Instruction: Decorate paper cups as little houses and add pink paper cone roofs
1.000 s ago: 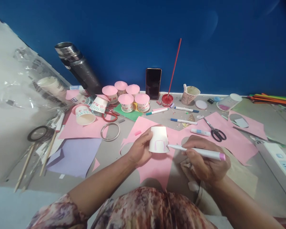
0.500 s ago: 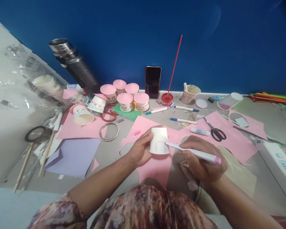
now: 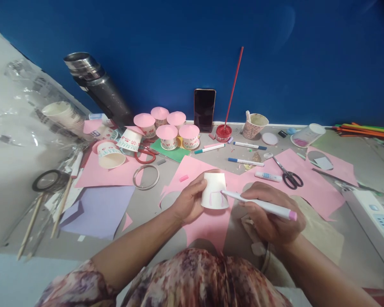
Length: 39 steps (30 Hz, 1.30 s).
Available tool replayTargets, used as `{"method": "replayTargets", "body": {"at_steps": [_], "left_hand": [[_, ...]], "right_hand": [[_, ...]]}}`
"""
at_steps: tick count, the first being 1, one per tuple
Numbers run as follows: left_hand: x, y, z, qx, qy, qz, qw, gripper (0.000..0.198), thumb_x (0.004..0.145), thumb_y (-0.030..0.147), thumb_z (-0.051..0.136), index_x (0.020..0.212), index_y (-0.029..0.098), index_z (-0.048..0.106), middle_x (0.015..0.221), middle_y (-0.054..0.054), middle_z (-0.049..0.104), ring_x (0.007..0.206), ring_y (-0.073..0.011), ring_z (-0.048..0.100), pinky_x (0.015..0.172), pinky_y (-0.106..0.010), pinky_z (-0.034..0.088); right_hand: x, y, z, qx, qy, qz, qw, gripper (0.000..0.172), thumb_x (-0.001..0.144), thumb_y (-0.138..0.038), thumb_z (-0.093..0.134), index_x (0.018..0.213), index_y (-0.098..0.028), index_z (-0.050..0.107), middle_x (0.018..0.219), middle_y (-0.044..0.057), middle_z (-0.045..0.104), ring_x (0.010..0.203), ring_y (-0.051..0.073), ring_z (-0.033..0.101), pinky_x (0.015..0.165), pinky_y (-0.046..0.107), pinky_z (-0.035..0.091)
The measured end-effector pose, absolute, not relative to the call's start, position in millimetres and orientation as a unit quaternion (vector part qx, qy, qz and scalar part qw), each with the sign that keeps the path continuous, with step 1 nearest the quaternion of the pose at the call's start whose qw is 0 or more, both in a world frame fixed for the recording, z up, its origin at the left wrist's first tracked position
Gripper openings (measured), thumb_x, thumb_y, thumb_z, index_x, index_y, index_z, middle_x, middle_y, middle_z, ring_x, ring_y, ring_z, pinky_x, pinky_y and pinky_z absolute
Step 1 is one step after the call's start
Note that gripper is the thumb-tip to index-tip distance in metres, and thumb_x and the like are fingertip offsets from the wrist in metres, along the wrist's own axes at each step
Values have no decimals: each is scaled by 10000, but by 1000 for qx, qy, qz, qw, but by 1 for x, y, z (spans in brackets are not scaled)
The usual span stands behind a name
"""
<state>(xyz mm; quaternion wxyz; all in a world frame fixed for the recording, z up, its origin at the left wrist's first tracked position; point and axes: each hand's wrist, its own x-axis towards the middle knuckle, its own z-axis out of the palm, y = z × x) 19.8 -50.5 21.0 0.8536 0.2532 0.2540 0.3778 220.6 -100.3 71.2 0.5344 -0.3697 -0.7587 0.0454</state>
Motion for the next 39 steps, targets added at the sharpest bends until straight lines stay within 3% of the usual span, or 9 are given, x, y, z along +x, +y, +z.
{"method": "replayTargets", "body": {"at_steps": [19, 32, 39], "left_hand": [[21, -53, 22, 251, 265, 376, 852, 557, 835, 429, 807, 1308, 174, 662, 1057, -115, 720, 983, -282, 679, 870, -381, 513], [22, -55, 22, 271, 276, 403, 830, 496, 822, 377, 824, 1266, 212, 679, 1068, -84, 715, 956, -245, 665, 825, -340, 503], [21, -55, 23, 276, 282, 405, 825, 512, 810, 382, 837, 1264, 211, 677, 1076, -79, 708, 917, -235, 662, 838, -350, 507]], "right_hand": [[216, -99, 71, -352, -759, 42, 546, 189, 912, -67, 637, 1055, -172, 699, 754, 55, 760, 609, 189, 697, 561, 309, 547], [211, -99, 75, -329, -779, 57, 531, 84, 982, -165, 620, 1031, -182, 686, 700, 36, 734, 560, 176, 665, 537, 316, 525], [214, -100, 74, -356, -767, 8, 534, 166, 930, -92, 647, 1063, -183, 686, 732, 36, 757, 584, 183, 689, 559, 312, 541]]}}
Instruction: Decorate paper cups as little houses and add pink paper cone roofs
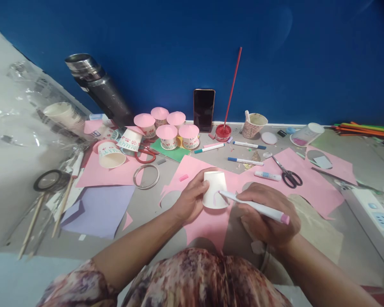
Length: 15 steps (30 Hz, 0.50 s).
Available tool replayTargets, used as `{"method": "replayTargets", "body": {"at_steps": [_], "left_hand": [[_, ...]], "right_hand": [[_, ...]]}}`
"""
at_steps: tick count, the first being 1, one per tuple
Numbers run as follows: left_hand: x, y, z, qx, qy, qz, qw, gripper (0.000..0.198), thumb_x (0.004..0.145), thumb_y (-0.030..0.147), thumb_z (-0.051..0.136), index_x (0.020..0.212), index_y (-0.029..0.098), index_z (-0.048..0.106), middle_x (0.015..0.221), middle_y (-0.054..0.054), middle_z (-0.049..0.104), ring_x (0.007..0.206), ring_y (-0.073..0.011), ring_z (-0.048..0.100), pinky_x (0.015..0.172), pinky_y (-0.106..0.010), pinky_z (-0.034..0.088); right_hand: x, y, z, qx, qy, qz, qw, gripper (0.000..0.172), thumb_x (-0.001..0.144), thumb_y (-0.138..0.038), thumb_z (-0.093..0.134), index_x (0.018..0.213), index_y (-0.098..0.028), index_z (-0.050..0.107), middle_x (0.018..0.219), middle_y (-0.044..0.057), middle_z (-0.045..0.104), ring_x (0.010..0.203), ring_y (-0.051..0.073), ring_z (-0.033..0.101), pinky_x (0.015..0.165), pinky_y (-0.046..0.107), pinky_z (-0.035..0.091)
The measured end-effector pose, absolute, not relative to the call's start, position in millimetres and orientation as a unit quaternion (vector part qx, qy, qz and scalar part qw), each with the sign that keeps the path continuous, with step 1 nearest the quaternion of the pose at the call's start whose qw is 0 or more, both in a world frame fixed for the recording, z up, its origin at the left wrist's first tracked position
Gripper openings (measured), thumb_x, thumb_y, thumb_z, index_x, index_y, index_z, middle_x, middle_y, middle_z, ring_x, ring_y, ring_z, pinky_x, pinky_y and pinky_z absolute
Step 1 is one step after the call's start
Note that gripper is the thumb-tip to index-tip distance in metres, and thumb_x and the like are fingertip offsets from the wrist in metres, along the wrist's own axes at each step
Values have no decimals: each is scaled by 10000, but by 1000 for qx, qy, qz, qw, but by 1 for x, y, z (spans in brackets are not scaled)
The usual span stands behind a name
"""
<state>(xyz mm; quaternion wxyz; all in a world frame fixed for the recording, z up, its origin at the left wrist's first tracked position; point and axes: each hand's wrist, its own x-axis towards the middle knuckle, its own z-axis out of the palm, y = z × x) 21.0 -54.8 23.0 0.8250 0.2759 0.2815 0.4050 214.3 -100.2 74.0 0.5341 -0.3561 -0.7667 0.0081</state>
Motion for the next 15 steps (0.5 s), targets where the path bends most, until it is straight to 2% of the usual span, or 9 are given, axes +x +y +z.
{"method": "replayTargets", "body": {"at_steps": [4, 9, 15], "left_hand": [[21, -55, 23, 280, 283, 406, 823, 502, 819, 388, 827, 1263, 219, 665, 1039, -72, 706, 919, -249, 672, 822, -355, 509], [22, -55, 24, 273, 280, 409, 824, 508, 804, 362, 843, 1261, 230, 664, 1096, -68, 697, 939, -235, 661, 843, -343, 496], [22, -55, 25, 279, 276, 416, 820, 475, 829, 357, 821, 1260, 234, 663, 1043, -54, 693, 917, -227, 657, 840, -338, 488]], "right_hand": [[214, -100, 78, -358, -771, 16, 526, 183, 908, -65, 647, 1039, -184, 692, 729, 38, 757, 570, 183, 686, 545, 305, 529], [212, -99, 77, -330, -778, 47, 533, 131, 945, -127, 640, 1057, -171, 692, 712, 51, 740, 558, 189, 670, 528, 312, 505], [213, -100, 76, -356, -772, 16, 526, 167, 914, -97, 643, 1039, -193, 701, 717, 37, 758, 559, 190, 692, 538, 309, 528]]}}
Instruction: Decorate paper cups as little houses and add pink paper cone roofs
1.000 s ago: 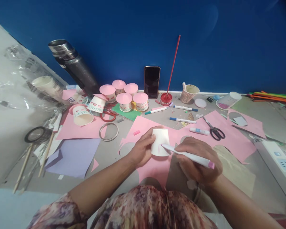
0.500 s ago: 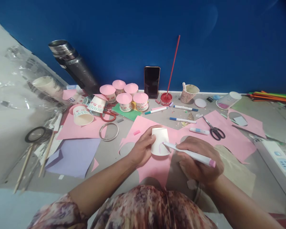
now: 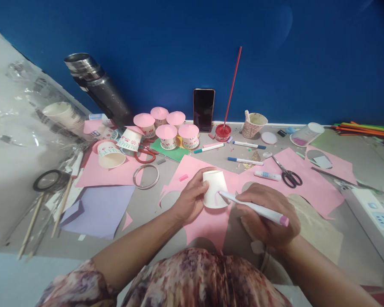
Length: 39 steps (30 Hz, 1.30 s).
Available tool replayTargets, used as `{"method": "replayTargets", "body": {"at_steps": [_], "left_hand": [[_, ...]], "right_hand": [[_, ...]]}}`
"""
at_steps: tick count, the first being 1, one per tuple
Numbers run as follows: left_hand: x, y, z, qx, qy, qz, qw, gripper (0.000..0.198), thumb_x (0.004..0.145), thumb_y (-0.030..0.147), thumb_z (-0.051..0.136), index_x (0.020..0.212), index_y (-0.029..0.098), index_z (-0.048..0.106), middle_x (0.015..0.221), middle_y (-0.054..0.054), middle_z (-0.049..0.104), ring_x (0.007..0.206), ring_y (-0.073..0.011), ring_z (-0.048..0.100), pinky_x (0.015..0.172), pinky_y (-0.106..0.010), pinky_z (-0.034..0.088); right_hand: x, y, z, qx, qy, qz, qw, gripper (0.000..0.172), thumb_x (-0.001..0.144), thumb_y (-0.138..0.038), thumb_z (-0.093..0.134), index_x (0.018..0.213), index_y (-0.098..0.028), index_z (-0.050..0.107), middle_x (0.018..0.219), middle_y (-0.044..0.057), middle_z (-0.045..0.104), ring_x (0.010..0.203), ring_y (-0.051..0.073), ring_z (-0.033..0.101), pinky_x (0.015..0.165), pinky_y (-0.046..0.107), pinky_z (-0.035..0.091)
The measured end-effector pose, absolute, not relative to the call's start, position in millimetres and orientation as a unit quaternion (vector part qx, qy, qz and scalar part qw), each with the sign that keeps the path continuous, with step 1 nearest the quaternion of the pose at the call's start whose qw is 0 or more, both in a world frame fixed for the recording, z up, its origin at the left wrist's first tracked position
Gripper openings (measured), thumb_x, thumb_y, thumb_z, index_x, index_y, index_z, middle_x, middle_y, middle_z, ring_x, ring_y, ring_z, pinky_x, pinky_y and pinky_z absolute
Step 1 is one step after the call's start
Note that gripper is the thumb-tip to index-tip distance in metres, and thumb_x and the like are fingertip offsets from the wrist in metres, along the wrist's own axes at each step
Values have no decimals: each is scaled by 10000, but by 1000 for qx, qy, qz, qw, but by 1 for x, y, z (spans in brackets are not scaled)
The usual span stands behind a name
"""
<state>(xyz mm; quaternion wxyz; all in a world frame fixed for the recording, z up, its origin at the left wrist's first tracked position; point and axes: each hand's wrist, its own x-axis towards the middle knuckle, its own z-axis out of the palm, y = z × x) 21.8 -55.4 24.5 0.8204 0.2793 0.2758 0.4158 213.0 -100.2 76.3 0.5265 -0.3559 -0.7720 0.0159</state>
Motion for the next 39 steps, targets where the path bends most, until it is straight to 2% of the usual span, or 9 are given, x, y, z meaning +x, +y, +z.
{"method": "replayTargets", "body": {"at_steps": [14, 19, 23, 29, 39], "left_hand": [[22, -56, 24, 284, 273, 413, 821, 489, 830, 371, 813, 1271, 227, 657, 1084, -71, 690, 974, -254, 661, 857, -357, 500], [21, -56, 24, 283, 271, 412, 823, 490, 831, 370, 811, 1276, 230, 658, 1081, -72, 695, 979, -257, 663, 869, -364, 502], [21, -56, 24, 278, 272, 408, 826, 510, 824, 376, 821, 1280, 230, 646, 1108, -82, 698, 1022, -280, 669, 896, -387, 506], [21, -57, 25, 280, 268, 410, 826, 465, 848, 363, 794, 1271, 234, 648, 1093, -81, 695, 1019, -286, 676, 899, -402, 515], [21, -55, 20, 271, 264, 398, 835, 553, 830, 388, 802, 1332, 226, 637, 1103, -89, 708, 1022, -288, 674, 877, -389, 525]], "right_hand": [[215, -103, 80, -379, -767, -3, 518, 172, 895, -82, 658, 1011, -202, 701, 698, 24, 757, 547, 185, 685, 537, 307, 527], [215, -105, 80, -404, -764, -6, 502, 123, 920, -102, 656, 975, -206, 693, 702, 25, 755, 552, 182, 680, 534, 312, 515], [213, -104, 78, -386, -763, -10, 519, 121, 926, -99, 654, 993, -196, 687, 699, 26, 751, 540, 178, 667, 524, 317, 498], [214, -106, 77, -415, -750, -17, 514, 123, 925, -100, 653, 967, -215, 668, 695, 6, 747, 551, 179, 667, 546, 321, 503], [213, -107, 80, -429, -743, -30, 513, 112, 923, -98, 647, 917, -208, 672, 682, -2, 752, 538, 170, 669, 538, 305, 503]]}}
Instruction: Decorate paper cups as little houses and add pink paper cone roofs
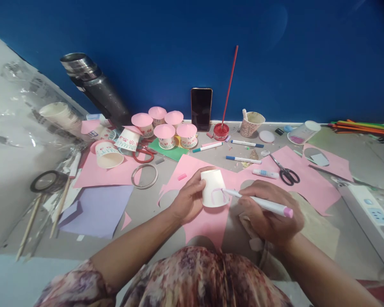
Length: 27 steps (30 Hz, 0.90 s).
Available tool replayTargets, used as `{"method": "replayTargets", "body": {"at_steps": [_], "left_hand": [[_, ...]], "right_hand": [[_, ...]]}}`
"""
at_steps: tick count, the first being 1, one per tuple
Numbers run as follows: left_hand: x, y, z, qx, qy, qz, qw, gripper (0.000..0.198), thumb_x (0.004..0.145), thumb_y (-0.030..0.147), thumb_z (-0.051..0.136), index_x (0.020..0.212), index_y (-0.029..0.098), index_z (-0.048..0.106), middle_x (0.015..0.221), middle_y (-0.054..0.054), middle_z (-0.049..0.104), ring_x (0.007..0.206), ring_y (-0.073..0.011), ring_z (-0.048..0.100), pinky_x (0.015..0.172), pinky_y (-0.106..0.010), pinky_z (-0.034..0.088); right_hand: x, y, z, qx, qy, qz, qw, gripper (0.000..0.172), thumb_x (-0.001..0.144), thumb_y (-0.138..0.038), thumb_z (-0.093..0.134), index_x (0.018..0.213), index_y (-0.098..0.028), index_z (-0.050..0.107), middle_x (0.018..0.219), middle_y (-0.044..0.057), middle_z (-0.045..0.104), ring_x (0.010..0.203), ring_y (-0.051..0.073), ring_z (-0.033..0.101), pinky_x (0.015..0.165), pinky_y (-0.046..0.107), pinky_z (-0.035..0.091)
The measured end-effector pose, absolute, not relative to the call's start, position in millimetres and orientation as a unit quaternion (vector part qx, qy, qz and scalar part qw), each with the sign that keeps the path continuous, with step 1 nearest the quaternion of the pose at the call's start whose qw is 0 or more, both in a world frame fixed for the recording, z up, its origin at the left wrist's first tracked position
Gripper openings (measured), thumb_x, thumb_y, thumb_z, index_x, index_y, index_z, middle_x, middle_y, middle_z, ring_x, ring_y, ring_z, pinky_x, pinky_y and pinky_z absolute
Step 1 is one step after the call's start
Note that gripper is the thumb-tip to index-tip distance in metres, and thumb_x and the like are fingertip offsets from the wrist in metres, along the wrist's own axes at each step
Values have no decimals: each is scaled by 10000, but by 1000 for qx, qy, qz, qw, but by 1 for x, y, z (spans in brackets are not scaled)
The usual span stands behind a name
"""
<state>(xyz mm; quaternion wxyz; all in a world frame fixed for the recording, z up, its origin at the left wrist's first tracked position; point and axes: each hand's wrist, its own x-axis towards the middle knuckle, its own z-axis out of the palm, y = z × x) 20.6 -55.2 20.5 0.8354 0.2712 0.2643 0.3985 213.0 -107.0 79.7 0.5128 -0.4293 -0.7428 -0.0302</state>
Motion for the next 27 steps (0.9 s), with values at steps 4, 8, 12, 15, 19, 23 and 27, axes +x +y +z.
{"method": "replayTargets", "body": {"at_steps": [4, 8, 12, 15, 19, 23, 27], "left_hand": [[20, -55, 20, 266, 259, 392, 842, 594, 835, 375, 797, 1382, 226, 619, 1096, -93, 717, 1011, -285, 678, 882, -390, 524], [21, -55, 19, 254, 255, 389, 848, 594, 827, 384, 806, 1370, 220, 634, 1090, -98, 721, 1013, -285, 681, 879, -389, 529], [21, -55, 18, 245, 253, 386, 852, 564, 818, 388, 816, 1327, 200, 662, 1102, -109, 725, 1027, -283, 679, 887, -386, 533], [20, -55, 17, 243, 251, 382, 855, 522, 835, 375, 797, 1309, 192, 672, 1096, -111, 729, 1030, -283, 681, 892, -386, 532], [19, -54, 16, 238, 251, 381, 857, 488, 851, 380, 777, 1287, 185, 681, 1102, -117, 733, 1031, -291, 686, 901, -403, 537], [19, -54, 16, 239, 254, 383, 856, 501, 830, 392, 801, 1273, 186, 689, 1103, -116, 735, 1028, -288, 688, 909, -405, 539], [20, -54, 16, 238, 254, 381, 856, 512, 825, 389, 807, 1277, 178, 691, 1100, -119, 736, 1022, -285, 685, 901, -399, 539]], "right_hand": [[213, -107, 80, -426, -749, -27, 507, 103, 936, -114, 639, 908, -206, 677, 690, 2, 754, 546, 168, 674, 543, 303, 512], [214, -107, 80, -428, -744, -33, 512, 117, 922, -102, 654, 905, -216, 672, 680, -4, 750, 543, 171, 675, 538, 306, 518], [214, -107, 79, -421, -743, -28, 520, 131, 910, -85, 650, 927, -212, 675, 695, 2, 757, 552, 178, 687, 539, 310, 532], [214, -107, 79, -422, -742, -26, 521, 128, 905, -88, 655, 927, -212, 679, 701, 10, 763, 556, 182, 692, 533, 312, 536], [214, -107, 80, -430, -741, -22, 515, 135, 896, -87, 646, 885, -216, 684, 679, 6, 753, 537, 177, 681, 522, 306, 532], [214, -107, 81, -428, -741, -21, 517, 137, 898, -84, 640, 879, -211, 686, 671, 2, 749, 522, 171, 671, 511, 301, 523], [214, -106, 82, -434, -742, -10, 511, 141, 911, -90, 633, 849, -211, 670, 661, -1, 747, 511, 163, 657, 513, 299, 517]]}}
